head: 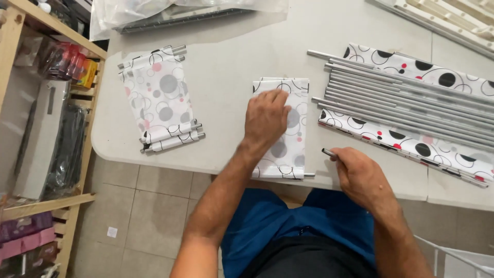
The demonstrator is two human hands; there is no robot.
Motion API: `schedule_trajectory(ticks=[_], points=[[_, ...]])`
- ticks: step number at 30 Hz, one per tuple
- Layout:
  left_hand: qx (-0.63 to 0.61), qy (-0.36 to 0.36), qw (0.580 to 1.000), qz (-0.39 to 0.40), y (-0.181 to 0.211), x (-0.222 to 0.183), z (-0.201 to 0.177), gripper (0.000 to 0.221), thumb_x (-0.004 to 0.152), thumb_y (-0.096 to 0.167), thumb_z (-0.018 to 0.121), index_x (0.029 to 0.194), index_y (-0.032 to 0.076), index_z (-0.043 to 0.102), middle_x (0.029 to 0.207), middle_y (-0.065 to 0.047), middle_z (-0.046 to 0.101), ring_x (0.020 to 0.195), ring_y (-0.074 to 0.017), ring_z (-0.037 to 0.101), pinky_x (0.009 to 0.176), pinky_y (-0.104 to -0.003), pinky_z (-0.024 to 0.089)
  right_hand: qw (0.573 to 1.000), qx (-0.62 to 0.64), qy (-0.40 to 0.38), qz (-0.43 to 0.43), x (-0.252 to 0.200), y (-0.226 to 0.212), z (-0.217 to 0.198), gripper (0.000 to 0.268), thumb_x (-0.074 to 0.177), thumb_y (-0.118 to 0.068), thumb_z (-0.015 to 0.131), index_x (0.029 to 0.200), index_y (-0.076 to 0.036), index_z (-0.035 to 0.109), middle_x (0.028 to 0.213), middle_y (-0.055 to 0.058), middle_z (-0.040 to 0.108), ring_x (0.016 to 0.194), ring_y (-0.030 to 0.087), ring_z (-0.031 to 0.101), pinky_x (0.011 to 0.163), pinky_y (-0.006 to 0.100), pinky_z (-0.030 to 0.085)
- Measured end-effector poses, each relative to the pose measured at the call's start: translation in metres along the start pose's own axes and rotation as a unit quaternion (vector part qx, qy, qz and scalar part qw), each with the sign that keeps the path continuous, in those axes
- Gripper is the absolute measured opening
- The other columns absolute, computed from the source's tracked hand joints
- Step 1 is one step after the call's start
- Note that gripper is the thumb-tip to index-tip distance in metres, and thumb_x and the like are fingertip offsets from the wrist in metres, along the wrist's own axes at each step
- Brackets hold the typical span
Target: Unpacking a modular shelving unit and sliding metal support rods into fabric shelf liners.
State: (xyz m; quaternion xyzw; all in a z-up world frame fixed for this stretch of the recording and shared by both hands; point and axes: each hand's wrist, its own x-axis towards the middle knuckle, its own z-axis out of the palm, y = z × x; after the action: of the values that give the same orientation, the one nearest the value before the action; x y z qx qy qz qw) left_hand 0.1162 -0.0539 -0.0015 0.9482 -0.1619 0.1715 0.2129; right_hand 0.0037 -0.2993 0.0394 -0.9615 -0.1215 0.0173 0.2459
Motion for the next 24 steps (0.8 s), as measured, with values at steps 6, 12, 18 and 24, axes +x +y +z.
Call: schedule_trajectory(ticks=[6,12,18,24], points=[[0.035,-0.038,0.998,0.021,-0.014,0.030,0.035,0.031,0.099,0.018,0.060,0.129,0.012,0.063,0.127,-0.015,0.066,0.128,-0.0346,0.060,0.112,-0.057,0.038,0.999,0.031,-0.003,0.039,0.014,-0.020,-0.025,0.027,0.099,-0.030,0.062,0.121,-0.016,0.072,0.099,0.010,0.076,0.098,0.035,0.072,0.080,0.047,0.060],[0.019,-0.073,0.997,0.014,-0.012,0.029,0.025,0.037,0.103,0.017,0.051,0.138,0.009,0.059,0.134,-0.017,0.060,0.137,-0.0355,0.051,0.119,-0.061,0.025,0.999,-0.028,0.017,0.016,0.049,-0.004,-0.031,0.026,0.101,-0.021,0.057,0.122,-0.014,0.072,0.099,0.009,0.075,0.097,0.033,0.073,0.081,0.042,0.059],[0.013,-0.067,0.997,0.034,-0.017,0.029,0.031,0.038,0.104,0.015,0.047,0.139,0.009,0.058,0.129,-0.015,0.060,0.135,-0.0330,0.052,0.121,-0.062,0.021,0.996,-0.079,0.008,0.042,0.102,-0.019,-0.043,0.025,0.100,-0.026,0.058,0.124,-0.023,0.066,0.099,0.009,0.074,0.097,0.037,0.071,0.080,0.054,0.059],[-0.012,-0.071,0.997,0.028,-0.017,0.030,0.028,0.036,0.105,0.015,0.044,0.137,0.011,0.060,0.124,-0.014,0.061,0.132,-0.0322,0.055,0.121,-0.064,0.019,0.994,-0.098,-0.008,0.041,0.129,-0.004,-0.016,0.016,0.097,-0.022,0.058,0.109,-0.018,0.068,0.088,0.009,0.074,0.089,0.037,0.073,0.075,0.051,0.060]])
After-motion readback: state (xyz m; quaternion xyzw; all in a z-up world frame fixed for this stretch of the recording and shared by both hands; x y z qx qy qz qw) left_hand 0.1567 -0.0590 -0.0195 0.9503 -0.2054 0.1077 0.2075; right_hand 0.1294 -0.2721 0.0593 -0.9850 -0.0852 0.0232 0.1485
